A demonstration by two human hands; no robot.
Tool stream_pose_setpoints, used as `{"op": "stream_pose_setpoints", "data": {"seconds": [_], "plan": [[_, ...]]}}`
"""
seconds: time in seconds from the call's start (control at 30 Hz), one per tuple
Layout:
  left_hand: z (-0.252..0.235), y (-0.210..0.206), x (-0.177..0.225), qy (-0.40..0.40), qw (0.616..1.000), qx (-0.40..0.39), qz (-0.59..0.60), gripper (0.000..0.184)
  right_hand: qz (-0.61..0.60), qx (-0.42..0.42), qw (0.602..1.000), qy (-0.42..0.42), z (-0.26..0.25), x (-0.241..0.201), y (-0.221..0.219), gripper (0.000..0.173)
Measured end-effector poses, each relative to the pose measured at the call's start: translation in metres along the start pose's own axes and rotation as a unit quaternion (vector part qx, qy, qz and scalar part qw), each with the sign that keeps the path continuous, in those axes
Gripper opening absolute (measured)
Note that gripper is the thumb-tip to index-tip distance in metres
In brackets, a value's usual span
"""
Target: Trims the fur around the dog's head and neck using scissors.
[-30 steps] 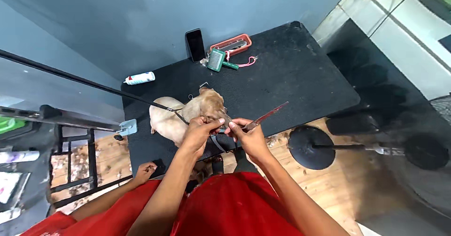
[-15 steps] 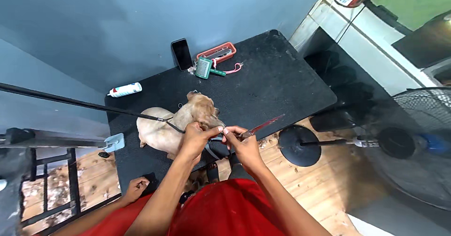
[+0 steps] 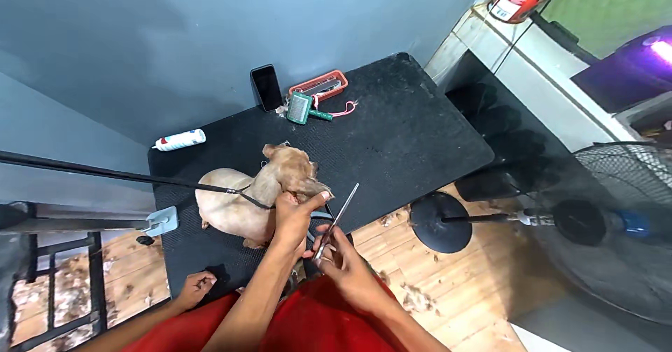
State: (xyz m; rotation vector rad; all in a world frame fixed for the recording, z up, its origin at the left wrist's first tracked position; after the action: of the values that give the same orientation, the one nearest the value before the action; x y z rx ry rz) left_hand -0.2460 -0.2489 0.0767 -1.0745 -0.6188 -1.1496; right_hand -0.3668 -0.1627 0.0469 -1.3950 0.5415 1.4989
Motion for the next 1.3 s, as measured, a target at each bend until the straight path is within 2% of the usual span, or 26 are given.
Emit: {"op": "stream_pose_setpoints", "data": {"seconds": [0.07,0.27,0.43,0.77,0.97,1.13,1.2,1.3], "plan": [[0.0,-0.002,0.0,-0.01,1.0,0.001,0.006,0.04,0.029,0.009,0.999,-0.019,0.0,0.001,0.001,0.047],[0.001,-0.004,-0.004,-0.015,1.0,0.012,0.02,0.041,0.118,0.005,0.99,-0.082,0.001,0.002,0.006,0.06],[0.006,-0.005,-0.003,-0.004,0.999,0.027,0.022,0.043,0.146,0.003,0.984,-0.1,0.001,0.001,0.005,0.053],[0.012,-0.007,-0.002,-0.026,0.999,0.03,0.036,0.041,0.126,0.023,0.986,-0.108,0.002,0.002,0.006,0.041],[0.014,-0.003,-0.002,-0.03,0.999,0.019,0.016,0.041,0.074,0.036,0.99,-0.111,0.009,0.001,0.012,0.025],[0.017,0.025,-0.001,-0.043,0.995,-0.061,-0.073,0.032,0.064,0.062,0.995,-0.041,0.013,-0.003,0.047,0.035],[0.022,0.038,0.004,-0.038,0.996,-0.069,-0.046,0.038,0.05,0.069,0.996,-0.032,0.014,-0.01,0.059,0.034],[0.03,0.052,0.014,-0.005,0.999,-0.045,0.016,0.072,0.028,0.026,0.999,-0.03,0.011,-0.022,0.066,0.04]]}}
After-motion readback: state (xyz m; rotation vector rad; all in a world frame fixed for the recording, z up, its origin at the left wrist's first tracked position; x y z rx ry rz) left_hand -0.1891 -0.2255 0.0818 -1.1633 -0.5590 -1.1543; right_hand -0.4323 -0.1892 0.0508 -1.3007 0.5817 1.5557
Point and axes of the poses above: each hand's wrist, its own z-axis away from the middle knuckle, its own y-axis out of the back of the hand, x = y × z, the point moved 3 cm from there along -z, towards the middle knuckle, and after that the axes turned 12 degrees about -x, right-handed, at the moved point
